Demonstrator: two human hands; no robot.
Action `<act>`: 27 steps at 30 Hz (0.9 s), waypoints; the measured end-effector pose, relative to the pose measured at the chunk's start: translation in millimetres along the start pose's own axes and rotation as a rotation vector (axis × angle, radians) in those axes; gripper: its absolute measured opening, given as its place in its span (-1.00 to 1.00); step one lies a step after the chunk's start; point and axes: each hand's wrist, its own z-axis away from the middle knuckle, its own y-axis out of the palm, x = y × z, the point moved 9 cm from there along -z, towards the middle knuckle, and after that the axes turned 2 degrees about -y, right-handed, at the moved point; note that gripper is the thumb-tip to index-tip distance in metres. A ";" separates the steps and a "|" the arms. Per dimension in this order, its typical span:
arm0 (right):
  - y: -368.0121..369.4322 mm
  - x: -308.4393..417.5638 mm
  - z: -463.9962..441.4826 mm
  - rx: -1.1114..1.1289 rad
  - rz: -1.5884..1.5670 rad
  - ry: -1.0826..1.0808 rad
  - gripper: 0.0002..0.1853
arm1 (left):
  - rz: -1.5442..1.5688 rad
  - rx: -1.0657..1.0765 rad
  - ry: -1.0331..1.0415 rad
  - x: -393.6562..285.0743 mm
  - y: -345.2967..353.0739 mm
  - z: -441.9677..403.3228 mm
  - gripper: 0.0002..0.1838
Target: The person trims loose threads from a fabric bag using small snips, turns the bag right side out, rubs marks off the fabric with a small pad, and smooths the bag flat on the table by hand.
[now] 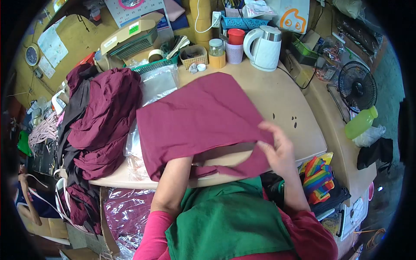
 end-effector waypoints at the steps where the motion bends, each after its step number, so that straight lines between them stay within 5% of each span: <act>1: 3.2 2.6 0.2 0.004 -0.003 0.003 -0.55 | 0.034 -0.097 0.057 -11.7 -11.3 4.4 -0.73; 3: -17.3 33.9 8.5 -0.351 0.587 -0.152 -0.67 | 0.132 -0.200 0.165 -42.3 -28.5 17.8 -0.73; 5: 20.0 37.1 26.8 -0.046 0.257 -0.476 -0.75 | 0.019 0.116 0.114 -69.5 -22.2 24.8 -0.71; 8: 96.8 5.9 42.2 0.432 0.086 -0.215 -0.91 | 0.097 0.228 -0.105 -51.4 1.9 80.8 -0.69; 10: 98.7 -14.4 25.7 0.334 0.425 -0.213 -0.95 | 0.157 0.210 -0.243 -25.1 -14.7 99.1 -0.70; 12: 88.2 -39.5 8.6 0.219 0.730 -0.129 -0.81 | -0.021 0.495 -0.381 -4.1 -34.6 122.2 -0.73; 13: 84.3 -26.5 -0.2 0.084 0.744 -0.254 -0.79 | -0.026 0.495 -0.388 0.3 -38.4 124.3 -0.73; 15: 86.2 1.7 -7.1 -0.041 0.742 -0.386 -0.75 | -0.205 -0.280 -0.105 -20.5 -110.3 116.8 -0.77; 18: 109.0 5.1 -7.4 0.154 0.688 -0.230 -0.70 | -0.109 -0.068 -0.228 2.6 -93.8 109.3 -0.77; 19: 133.1 -13.7 -1.5 0.471 0.705 -0.079 -0.69 | -0.156 -0.065 -0.175 -3.1 -88.4 105.4 -0.73; 20: 150.8 -33.0 12.7 0.782 0.711 0.077 -0.68 | -0.168 0.168 -0.263 -1.6 -67.4 106.6 -0.68; 21: 164.5 -34.4 31.2 0.644 0.653 -0.233 -0.71 | -0.173 0.114 -0.190 -12.6 -63.6 104.9 -0.67; 22: 175.2 -32.9 40.6 0.794 0.543 -0.152 -0.66 | -0.175 0.063 -0.121 -21.3 -57.0 106.0 -0.66; 27: 177.0 -33.4 64.2 0.723 0.473 -0.258 -0.43 | 0.072 0.077 -0.188 -10.3 -26.9 108.2 -0.66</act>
